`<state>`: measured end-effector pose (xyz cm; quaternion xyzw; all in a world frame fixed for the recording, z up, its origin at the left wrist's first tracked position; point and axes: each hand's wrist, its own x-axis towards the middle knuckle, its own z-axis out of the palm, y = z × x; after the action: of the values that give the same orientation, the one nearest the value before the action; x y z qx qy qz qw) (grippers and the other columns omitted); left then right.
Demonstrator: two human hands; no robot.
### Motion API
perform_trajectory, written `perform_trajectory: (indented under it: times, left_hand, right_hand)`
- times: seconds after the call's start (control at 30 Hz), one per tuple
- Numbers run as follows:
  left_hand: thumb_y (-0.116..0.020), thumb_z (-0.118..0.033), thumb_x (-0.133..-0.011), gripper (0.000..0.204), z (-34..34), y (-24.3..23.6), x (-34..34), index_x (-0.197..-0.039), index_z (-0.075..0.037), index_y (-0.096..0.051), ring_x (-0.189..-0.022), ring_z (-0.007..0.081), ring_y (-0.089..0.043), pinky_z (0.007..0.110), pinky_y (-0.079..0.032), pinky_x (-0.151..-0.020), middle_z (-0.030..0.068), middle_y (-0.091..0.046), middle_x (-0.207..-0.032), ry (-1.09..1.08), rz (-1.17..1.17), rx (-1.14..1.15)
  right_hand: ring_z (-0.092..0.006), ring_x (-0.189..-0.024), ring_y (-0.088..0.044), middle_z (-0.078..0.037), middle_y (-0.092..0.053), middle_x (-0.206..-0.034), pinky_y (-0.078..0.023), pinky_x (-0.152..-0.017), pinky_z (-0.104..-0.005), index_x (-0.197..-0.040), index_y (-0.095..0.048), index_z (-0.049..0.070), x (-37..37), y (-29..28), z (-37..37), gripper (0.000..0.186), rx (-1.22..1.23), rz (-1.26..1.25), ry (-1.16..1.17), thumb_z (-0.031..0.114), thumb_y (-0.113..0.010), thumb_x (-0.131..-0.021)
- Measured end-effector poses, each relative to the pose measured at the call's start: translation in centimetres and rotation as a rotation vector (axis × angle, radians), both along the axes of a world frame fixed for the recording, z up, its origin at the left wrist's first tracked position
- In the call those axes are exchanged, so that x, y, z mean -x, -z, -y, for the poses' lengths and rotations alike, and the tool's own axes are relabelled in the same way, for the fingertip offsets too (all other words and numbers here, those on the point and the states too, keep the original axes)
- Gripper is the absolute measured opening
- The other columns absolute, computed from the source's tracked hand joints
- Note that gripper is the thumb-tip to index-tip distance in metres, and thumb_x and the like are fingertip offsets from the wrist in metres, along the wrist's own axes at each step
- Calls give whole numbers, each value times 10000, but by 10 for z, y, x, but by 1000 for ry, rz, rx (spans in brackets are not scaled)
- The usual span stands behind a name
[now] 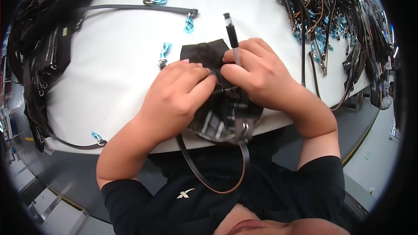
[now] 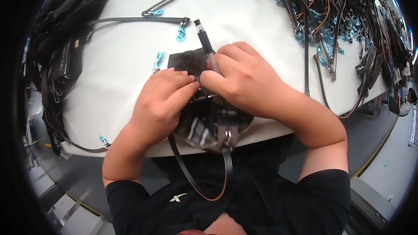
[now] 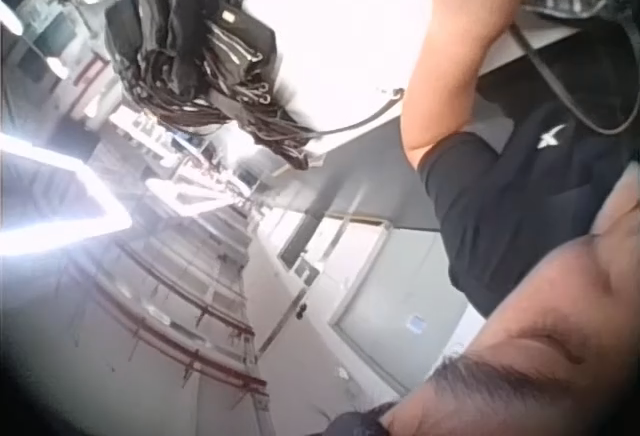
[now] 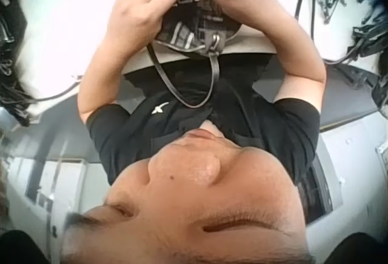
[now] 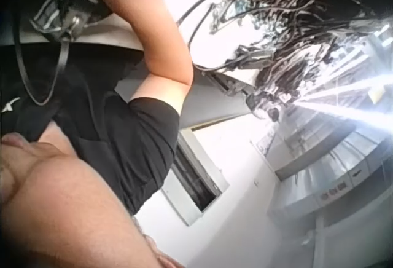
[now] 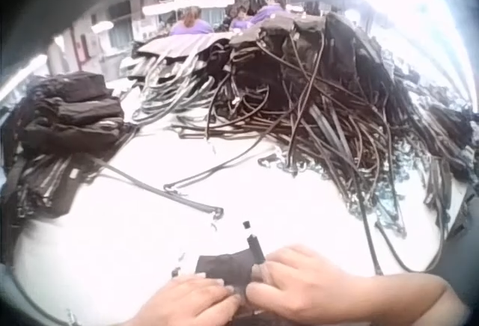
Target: Applying edge finish or marking a leather tab on a bag using a specialized pen tool.
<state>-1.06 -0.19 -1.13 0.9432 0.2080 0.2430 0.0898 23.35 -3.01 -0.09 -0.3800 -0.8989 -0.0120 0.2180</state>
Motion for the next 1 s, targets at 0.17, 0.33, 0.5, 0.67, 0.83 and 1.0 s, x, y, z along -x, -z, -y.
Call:
perform_trajectory:
  times: [0.17, 0.33, 0.5, 0.67, 0.83, 1.0]
  left_hand:
    - [-695, -96, -805, 245, -20, -11, 18, -1025, 8, -718, -1021, 309, -690, 370, -523, -927, 144, -706, -1100, 14, 217, 670]
    - [-687, -110, -926, 383, -19, -14, 11, -1277, 12, -591, -940, 141, -620, 291, -493, -852, 104, -677, -1023, -310, 204, 1088]
    - [-651, -79, -989, 329, -29, -9, 9, -1296, 5, -564, -887, 82, -652, 220, -514, -790, 67, -722, -954, -202, 240, 1557]
    - [-637, -83, -1007, 406, -40, 3, 16, -1378, 4, -495, -934, 106, -662, 235, -526, -820, 103, -723, -1054, -247, 536, 1639]
    - [-769, -317, -877, 619, -28, -11, 22, -1365, 0, -558, -1180, 236, -588, 357, -451, -1021, 167, -632, -1248, -271, 324, 935]
    - [-767, -219, -652, 774, 0, -42, 23, -1376, 2, -604, -1279, 342, -551, 410, -415, -1086, 195, -573, -1380, -213, 111, 686]
  right_hand:
    - [-294, -947, -625, -107, -645, -1011, -490, -858, -411, -1011, -652, 61, 14, -15, 18, 327, 289, -171, -25, 164, -772, -726]
    - [-290, -932, -629, -99, -644, -966, -508, -842, -403, -939, -642, 60, 17, -5, 13, 241, 245, -205, -58, 147, -738, -736]
    - [-245, -811, -643, -101, -665, -941, -549, -760, -399, -762, -600, 104, 24, 3, 21, 140, -54, -231, -250, 66, -704, -676]
    - [-229, -792, -646, -79, -701, -937, -554, -779, -381, -760, -609, 133, 18, -7, 23, 112, 67, -198, -352, 65, -679, -706]
    - [-312, -894, -662, -190, -669, -1141, -566, -756, -358, -1131, -630, 32, 1, 4, 15, 469, 138, -359, 4, 77, -879, -736]
    - [-306, -860, -661, -140, -638, -1007, -544, -715, -368, -1183, -602, 33, 16, 1, 15, 526, 470, -431, 272, 50, -855, -722]
